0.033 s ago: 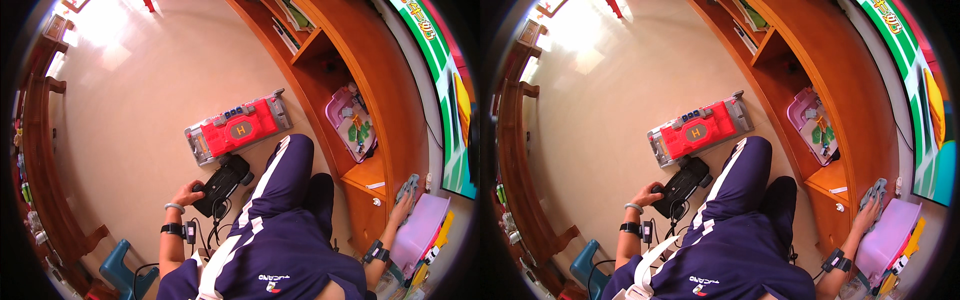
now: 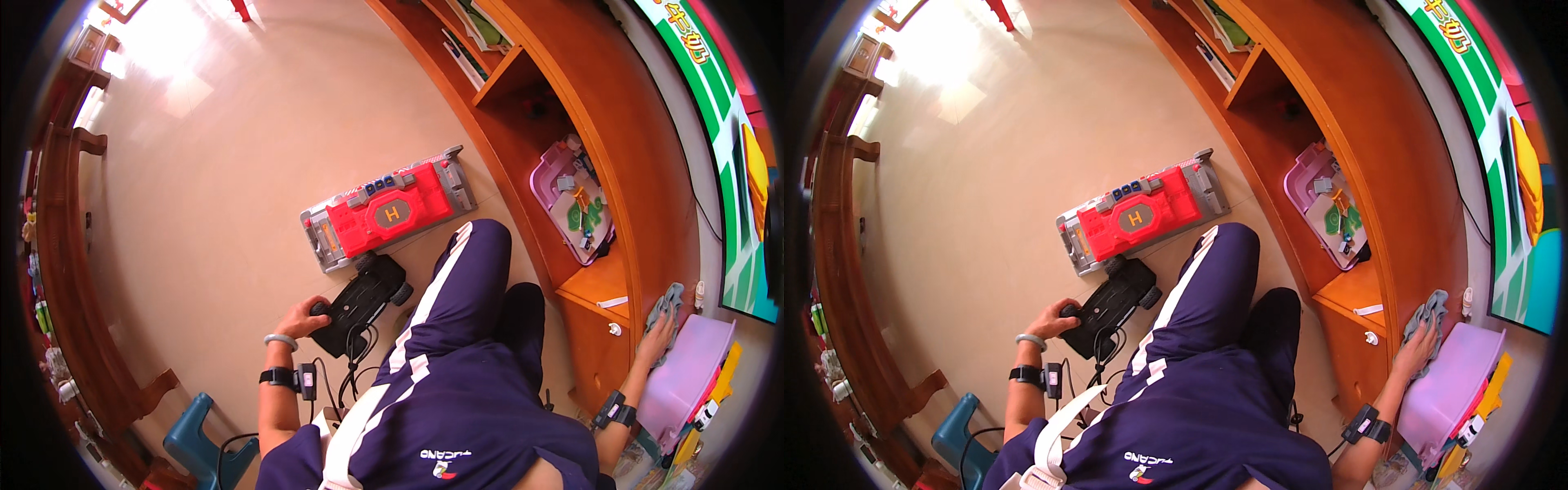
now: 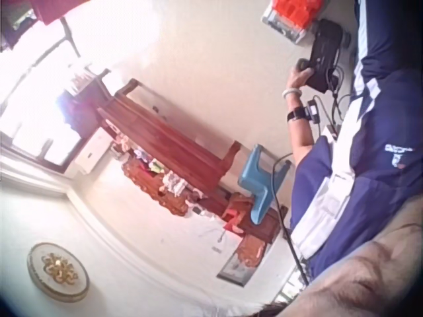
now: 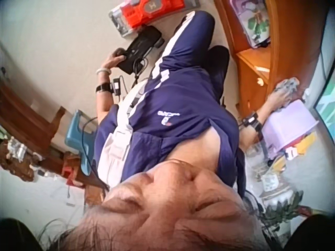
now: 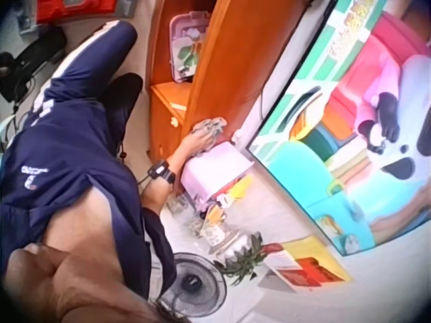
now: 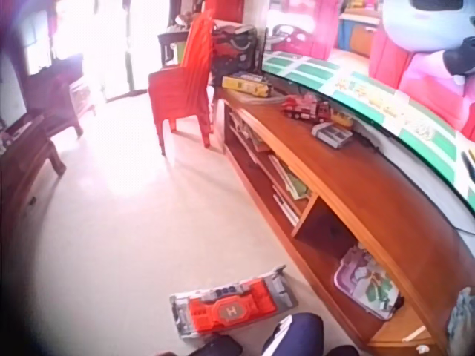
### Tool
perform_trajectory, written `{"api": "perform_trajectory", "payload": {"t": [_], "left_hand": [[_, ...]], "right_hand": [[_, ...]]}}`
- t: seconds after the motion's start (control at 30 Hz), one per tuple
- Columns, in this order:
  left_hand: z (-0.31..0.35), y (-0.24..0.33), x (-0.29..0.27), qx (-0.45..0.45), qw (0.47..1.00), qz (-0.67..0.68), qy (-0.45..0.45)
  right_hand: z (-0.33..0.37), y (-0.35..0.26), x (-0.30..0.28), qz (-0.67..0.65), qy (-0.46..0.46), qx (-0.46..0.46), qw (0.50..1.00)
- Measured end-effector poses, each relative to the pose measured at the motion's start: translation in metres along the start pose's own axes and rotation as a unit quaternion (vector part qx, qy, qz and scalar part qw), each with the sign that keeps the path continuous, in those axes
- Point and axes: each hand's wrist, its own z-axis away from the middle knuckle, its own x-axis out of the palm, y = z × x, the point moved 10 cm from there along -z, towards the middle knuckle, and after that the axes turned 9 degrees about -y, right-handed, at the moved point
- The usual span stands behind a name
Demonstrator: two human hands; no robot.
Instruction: Cleaning and organizing toys on a television stand using a cloth.
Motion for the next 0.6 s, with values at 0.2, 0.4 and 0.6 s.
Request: {"api": "perform_trajectory", "payload": {"t": [0.2,0.4,0.6], "left_hand": [[0.069,0.024,-0.046,0.068,0.997,-0.018,0.038],[0.117,0.051,-0.083,0.235,0.945,0.087,0.211],[0.085,0.152,-0.088,0.426,0.829,0.282,0.227]], "right_hand": [[-0.001,0.0,0.004,-0.02,-0.008,0.005,1.0],[0.016,-0.094,-0.051,0.13,0.151,-0.053,0.979],[0.035,-0.247,-0.072,-0.075,0.035,-0.335,0.939]]}}
